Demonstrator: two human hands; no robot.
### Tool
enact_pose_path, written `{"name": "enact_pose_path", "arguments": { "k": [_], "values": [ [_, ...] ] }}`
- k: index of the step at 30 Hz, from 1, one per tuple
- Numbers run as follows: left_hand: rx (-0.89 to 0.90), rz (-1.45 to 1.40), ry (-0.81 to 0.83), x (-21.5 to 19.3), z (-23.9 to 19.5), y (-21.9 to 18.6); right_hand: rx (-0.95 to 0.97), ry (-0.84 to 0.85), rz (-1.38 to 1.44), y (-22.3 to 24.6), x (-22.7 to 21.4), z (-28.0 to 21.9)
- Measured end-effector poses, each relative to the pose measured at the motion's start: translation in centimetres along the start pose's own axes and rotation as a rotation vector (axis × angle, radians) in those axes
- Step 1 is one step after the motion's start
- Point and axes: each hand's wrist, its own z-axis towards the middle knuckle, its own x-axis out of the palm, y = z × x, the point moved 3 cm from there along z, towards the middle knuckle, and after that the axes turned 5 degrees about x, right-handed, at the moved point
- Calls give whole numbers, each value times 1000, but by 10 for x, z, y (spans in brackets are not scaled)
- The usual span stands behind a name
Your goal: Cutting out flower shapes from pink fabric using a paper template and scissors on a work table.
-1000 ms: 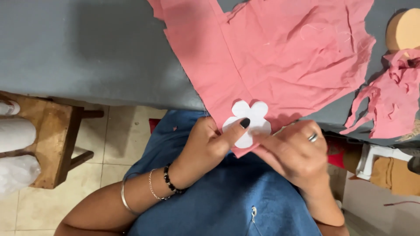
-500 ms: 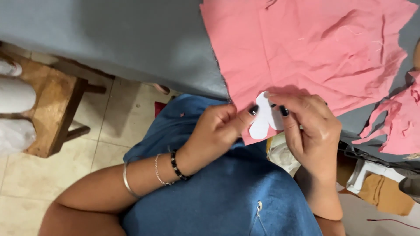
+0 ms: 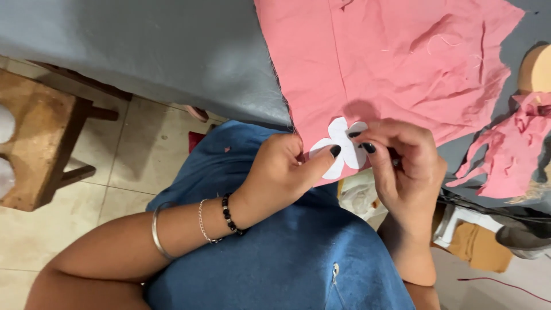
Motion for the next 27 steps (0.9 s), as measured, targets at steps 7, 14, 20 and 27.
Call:
{"name": "enact_pose_path", "arguments": {
  "k": [7,14,20,27],
  "values": [
    [-49,12,-72,2,-2,5,-240,-67,-356,0,-10,-9],
    [-29,49,-78,3,-4,11,-311,-57,-418,-3,-12,-9],
    [-1,57,-77,3,-4,12,-334,-51,-612,-14,-15,-18],
    [-32,106,-80,-1,-3,4,-444,-32,-736,-7,-14,-17]
  ]
}}
